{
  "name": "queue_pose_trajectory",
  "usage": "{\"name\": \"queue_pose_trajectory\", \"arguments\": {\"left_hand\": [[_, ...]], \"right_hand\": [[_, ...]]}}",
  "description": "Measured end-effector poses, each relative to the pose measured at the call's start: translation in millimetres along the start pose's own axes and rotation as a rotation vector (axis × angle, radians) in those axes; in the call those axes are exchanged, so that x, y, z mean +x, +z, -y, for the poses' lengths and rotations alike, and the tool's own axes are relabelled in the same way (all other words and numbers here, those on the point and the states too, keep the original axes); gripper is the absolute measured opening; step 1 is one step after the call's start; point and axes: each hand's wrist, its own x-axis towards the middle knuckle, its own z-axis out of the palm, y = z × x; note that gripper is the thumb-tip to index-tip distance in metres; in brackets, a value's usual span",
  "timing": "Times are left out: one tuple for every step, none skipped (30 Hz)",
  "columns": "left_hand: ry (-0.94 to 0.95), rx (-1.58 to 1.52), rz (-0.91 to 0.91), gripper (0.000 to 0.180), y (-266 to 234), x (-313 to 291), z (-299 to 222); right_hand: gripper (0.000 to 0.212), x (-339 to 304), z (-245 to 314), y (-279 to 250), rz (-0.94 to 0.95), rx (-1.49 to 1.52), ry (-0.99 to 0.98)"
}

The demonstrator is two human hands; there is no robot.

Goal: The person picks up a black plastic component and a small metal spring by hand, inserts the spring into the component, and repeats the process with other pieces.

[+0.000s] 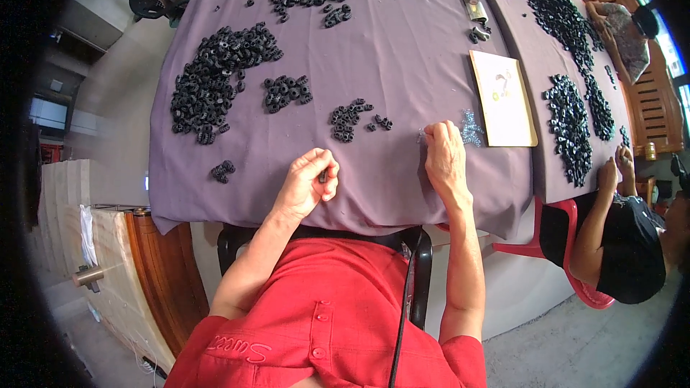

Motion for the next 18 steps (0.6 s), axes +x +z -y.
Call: {"name": "queue_pose_trajectory", "arguments": {"left_hand": [[0.015, 0.093, -0.037, 0.02, 4, 0, 2], [0.02, 0.147, -0.05, 0.02, 10, 1, 2], [0.024, 0.202, -0.061, 0.02, 15, 4, 2], [0.033, 0.226, -0.055, 0.019, 21, 6, 1], [0.055, 0.3, -0.045, 0.018, 27, 10, 1], [0.079, 0.372, -0.035, 0.017, 33, 14, 1], [0.076, 0.418, -0.01, 0.014, 36, 20, 3], [0.111, 0.431, -0.001, 0.016, 44, 24, 6], [0.145, 0.443, 0.011, 0.018, 51, 29, 9], [0.151, 0.481, 0.029, 0.023, 53, 34, 13], [0.182, 0.568, 0.029, 0.023, 55, 36, 15], [0.21, 0.655, 0.03, 0.023, 59, 37, 17], [0.231, 0.681, 0.024, 0.018, 62, 38, 19], [0.228, 0.681, 0.027, 0.018, 62, 37, 21], [0.235, 0.693, 0.033, 0.015, 61, 36, 23], [0.243, 0.705, 0.037, 0.011, 59, 36, 24], [0.242, 0.707, 0.037, 0.011, 58, 35, 23], [0.243, 0.663, 0.029, 0.01, 56, 35, 23]], "right_hand": [[0.009, -1, 7, 0, -0.014, 0.042, -0.023], [0.009, -1, 11, 0, -0.011, 0.045, -0.024], [0.008, -1, 15, -1, -0.018, 0.063, -0.019], [0.007, -1, 20, -2, -0.026, 0.081, -0.013], [0.007, -2, 26, -5, -0.025, 0.082, -0.013], [0.006, -3, 32, -8, 0.01, 0.227, 0.118], [0.005, -5, 37, -10, 0.045, 0.371, 0.25], [0.005, -6, 40, -10, 0.046, 0.372, 0.249], [0.005, -7, 42, -11, 0.077, 0.494, 0.283], [0.005, -9, 44, -11, 0.109, 0.616, 0.317], [0.006, -11, 46, -11, 0.145, 0.677, 0.324], [0.006, -14, 46, -9, 0.176, 0.698, 0.34], [0.006, -16, 48, -8, 0.207, 0.72, 0.356], [0.007, -18, 51, -8, 0.207, 0.729, 0.329], [0.007, -19, 51, -8, 0.205, 0.73, 0.33], [0.007, -20, 51, -7, 0.229, 0.722, 0.357], [0.008, -21, 52, -6, 0.255, 0.714, 0.382], [0.008, -21, 54, -3, 0.257, 0.717, 0.38]]}}
